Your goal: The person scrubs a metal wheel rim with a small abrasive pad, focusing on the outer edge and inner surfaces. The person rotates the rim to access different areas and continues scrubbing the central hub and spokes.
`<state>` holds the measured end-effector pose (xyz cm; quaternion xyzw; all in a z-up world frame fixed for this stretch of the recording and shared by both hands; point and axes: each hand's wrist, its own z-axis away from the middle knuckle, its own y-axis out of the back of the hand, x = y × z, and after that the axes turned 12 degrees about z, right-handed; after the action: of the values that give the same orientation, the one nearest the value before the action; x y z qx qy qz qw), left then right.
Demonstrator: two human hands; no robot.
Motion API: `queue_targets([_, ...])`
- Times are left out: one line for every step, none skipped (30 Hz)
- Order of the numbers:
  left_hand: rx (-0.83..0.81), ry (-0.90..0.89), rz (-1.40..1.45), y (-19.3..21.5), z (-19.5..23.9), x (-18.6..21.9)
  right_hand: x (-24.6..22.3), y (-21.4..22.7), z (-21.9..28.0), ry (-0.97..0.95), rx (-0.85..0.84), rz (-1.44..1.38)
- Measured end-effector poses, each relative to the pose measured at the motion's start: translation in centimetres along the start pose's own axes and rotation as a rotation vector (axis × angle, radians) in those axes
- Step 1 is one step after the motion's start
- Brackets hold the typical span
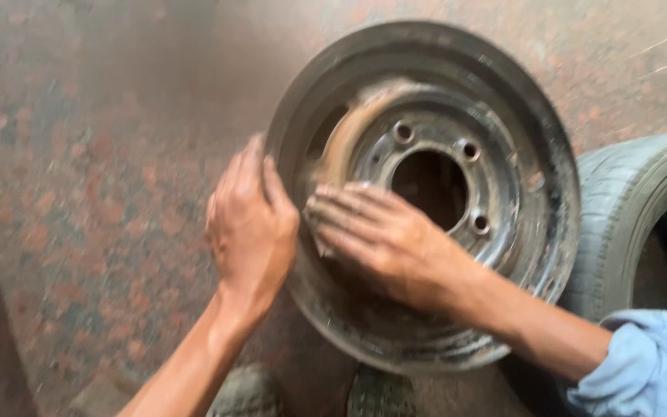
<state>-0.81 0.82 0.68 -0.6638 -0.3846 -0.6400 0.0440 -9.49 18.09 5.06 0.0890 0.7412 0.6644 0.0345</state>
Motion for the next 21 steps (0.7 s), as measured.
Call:
queue_targets([0.001,0.003,0.008,-0.2,-0.2,0.0,0.0,-0.2,-0.1,0.034,-0.004,0.017])
queue_targets([0.002,0.006,0.016,-0.2,-0.3,0.0,0.0,-0.4,-0.1,0.069,-0.009,0.034])
queue_targets([-0.001,0.023,0.014,0.0,0.1,0.0,0.7,-0.5,-0.4,-0.019,0.000,0.021])
queue_targets([-0.018,0.055,0.019,0.1,0.4,0.1,2.4,-0.6,-1.1,-0.106,0.008,0.010])
queue_targets([-0.040,0.086,0.025,0.3,0.4,0.1,3.2,-0.4,-1.3,-0.200,0.014,-0.001])
queue_targets([-0.063,0.117,0.031,0.4,0.5,0.3,2.0,-0.3,-0.8,-0.150,0.013,-0.002])
queue_targets([-0.051,0.085,0.022,0.4,0.2,0.4,0.9,-0.4,-0.9,-0.104,0.038,0.015])
queue_targets([-0.038,0.053,0.013,0.3,0.1,0.6,0.1,-0.5,-1.1,-0.058,0.063,0.034])
queue_targets([-0.021,0.028,0.005,0.3,-0.2,0.6,0.0,-0.5,-1.2,-0.014,0.067,0.033])
queue_targets([-0.013,0.011,0.008,0.2,-0.9,0.2,-0.2,-0.5,-1.4,0.029,0.070,0.033])
queue_targets([-0.015,0.024,0.017,0.2,-0.5,0.1,-0.6,-0.2,-1.0,0.076,0.048,0.015])
queue_targets([-0.016,0.036,0.026,0.1,0.0,0.1,0.3,-0.1,-0.9,-0.006,0.060,0.004])
queue_targets([-0.022,0.039,0.012,0.1,0.2,0.0,2.3,0.1,-1.3,-0.086,0.071,-0.004])
queue_targets([-0.029,0.042,-0.002,0.2,0.3,-0.1,3.4,0.4,-1.6,-0.166,0.081,-0.012])
queue_targets([-0.030,0.036,-0.014,0.2,0.1,-0.1,3.0,0.5,-1.6,-0.141,0.077,-0.027])
queue_targets([-0.031,0.048,-0.008,0.2,0.4,0.2,2.4,0.6,-1.7,-0.116,0.072,-0.043])
queue_targets([-0.027,0.041,-0.006,0.3,0.3,0.3,2.1,0.5,-2.0,-0.093,0.085,-0.049])
queue_targets([-0.022,0.034,-0.005,0.2,-0.1,0.2,1.6,0.4,-2.1,-0.064,0.086,-0.037])
queue_targets([-0.010,0.026,0.008,0.1,-0.4,0.1,0.8,0.4,-1.9,-0.033,0.079,-0.032])
queue_targets([0.002,0.017,0.021,-0.1,-0.6,-0.2,0.4,0.3,-1.9,-0.001,0.073,-0.026])
queue_targets([0.001,0.029,0.031,-0.1,0.0,-0.2,1.3,0.1,-1.9,-0.040,0.033,-0.001])
